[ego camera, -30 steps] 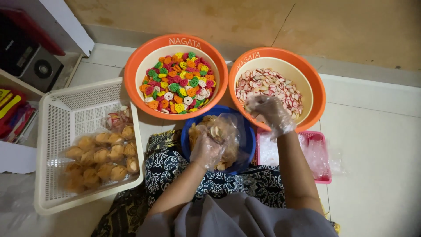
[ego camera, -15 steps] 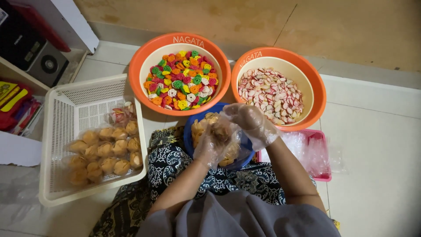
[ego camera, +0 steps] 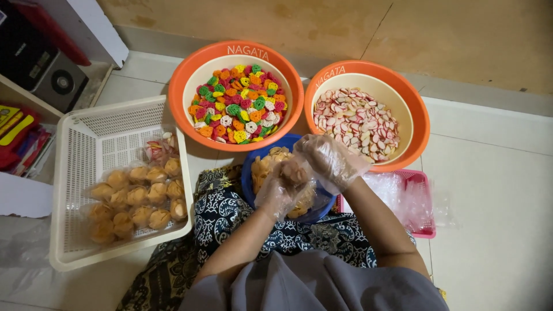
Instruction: A person wearing plastic gloves is manually mixing and packing different varieties of snacks from large bowls into a smaller bowl on the floor.
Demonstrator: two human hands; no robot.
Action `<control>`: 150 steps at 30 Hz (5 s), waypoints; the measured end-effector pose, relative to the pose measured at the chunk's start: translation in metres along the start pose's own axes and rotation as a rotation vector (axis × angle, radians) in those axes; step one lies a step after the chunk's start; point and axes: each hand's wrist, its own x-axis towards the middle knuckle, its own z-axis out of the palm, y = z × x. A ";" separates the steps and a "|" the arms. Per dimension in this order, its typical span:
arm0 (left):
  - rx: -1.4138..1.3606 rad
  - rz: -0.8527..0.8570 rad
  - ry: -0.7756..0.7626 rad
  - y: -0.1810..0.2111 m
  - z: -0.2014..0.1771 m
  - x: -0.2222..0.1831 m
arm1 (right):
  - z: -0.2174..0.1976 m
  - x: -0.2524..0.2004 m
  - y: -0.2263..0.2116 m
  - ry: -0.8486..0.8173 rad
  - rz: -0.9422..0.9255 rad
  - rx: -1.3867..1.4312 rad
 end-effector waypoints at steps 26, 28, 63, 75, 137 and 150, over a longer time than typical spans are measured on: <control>0.001 -0.051 0.132 0.012 -0.012 0.036 | -0.020 -0.023 0.175 -0.011 0.568 -0.343; 0.006 -0.050 0.133 0.015 -0.013 0.041 | -0.028 -0.024 0.148 -0.231 0.605 -0.435; -0.078 0.023 0.111 0.011 0.084 -0.055 | 0.042 0.028 0.211 -0.263 -0.629 -1.011; 0.024 0.026 -0.145 0.020 0.038 -0.016 | 0.019 0.036 0.126 -0.361 0.434 -0.288; 0.030 -0.100 0.144 0.012 0.024 -0.016 | -0.055 0.007 0.124 0.545 0.456 1.056; 0.092 -0.039 0.035 0.018 -0.015 0.037 | 0.045 0.020 0.190 -0.236 0.594 0.095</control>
